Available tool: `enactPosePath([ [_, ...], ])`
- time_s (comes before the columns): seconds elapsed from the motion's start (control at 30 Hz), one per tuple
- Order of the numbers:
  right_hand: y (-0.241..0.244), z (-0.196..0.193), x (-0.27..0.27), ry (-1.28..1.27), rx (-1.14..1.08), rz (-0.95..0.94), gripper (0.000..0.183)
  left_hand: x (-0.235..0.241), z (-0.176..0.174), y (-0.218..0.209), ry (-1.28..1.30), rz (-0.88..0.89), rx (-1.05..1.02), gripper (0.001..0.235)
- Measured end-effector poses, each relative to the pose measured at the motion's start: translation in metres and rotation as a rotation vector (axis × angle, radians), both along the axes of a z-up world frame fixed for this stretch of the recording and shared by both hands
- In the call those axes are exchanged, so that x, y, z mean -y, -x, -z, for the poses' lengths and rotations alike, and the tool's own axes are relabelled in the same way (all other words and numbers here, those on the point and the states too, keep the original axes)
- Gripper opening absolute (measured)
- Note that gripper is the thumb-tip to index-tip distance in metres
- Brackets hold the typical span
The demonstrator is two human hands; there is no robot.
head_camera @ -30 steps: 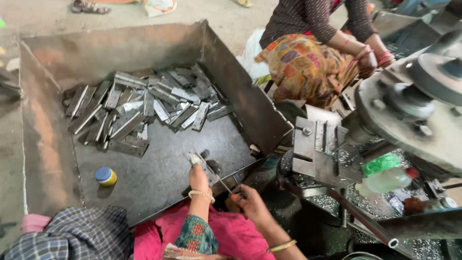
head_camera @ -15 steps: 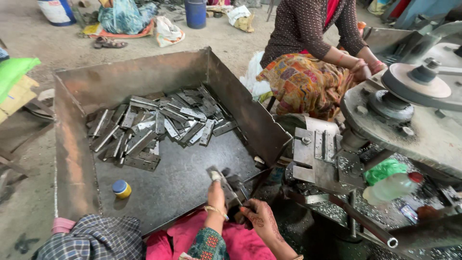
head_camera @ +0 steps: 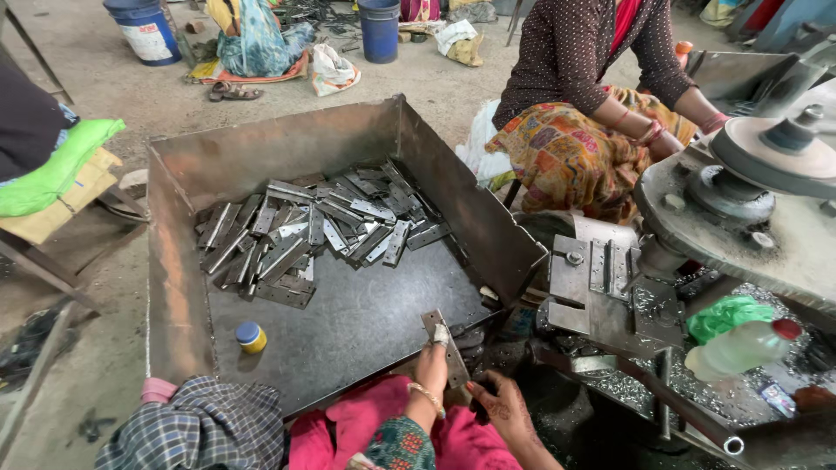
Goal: The person assembles metal hinges by placing components into a mechanical press and using a hand tool to secure the parts together.
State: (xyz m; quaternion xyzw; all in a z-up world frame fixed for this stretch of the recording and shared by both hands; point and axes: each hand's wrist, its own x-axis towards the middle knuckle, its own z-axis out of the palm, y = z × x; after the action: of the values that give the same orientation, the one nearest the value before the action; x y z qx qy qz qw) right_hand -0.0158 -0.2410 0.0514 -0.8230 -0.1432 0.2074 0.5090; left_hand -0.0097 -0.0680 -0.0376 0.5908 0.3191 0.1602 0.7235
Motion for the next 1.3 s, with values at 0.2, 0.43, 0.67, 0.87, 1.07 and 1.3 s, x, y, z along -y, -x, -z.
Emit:
enactPosePath([
  [0.2,0.014,-0.005,0.029,0.201,0.322,0.037,0.047,0.026,-0.011,0.012,-0.040,-0.055,0.114,0.072],
  [0.43,0.014,0.008,0.079,0.128,-0.018,-0.076,0.029,0.070,-0.021,0.037,0.075,0.066,-0.051,0.076],
  [0.67,0.006,0.034,0.109,-0.072,-0.273,-0.066,0.062,0.111,-0.042,0.057,0.010,0.005,0.131,0.059],
  [0.87,0.016,0.057,0.103,0.199,0.403,-0.087,0.061,0.152,-0.074,0.088,0.057,0.178,-0.089,0.052],
  [1.07,0.025,0.070,0.130,0.173,0.545,-0.285,0.079,0.180,-0.079,0.110,0.122,0.167,0.075,0.046],
  [1.3,0.026,0.088,0.166,-0.047,-0.118,-0.053,0.064,0.161,-0.106,0.143,-0.045,0.442,0.019,0.049],
])
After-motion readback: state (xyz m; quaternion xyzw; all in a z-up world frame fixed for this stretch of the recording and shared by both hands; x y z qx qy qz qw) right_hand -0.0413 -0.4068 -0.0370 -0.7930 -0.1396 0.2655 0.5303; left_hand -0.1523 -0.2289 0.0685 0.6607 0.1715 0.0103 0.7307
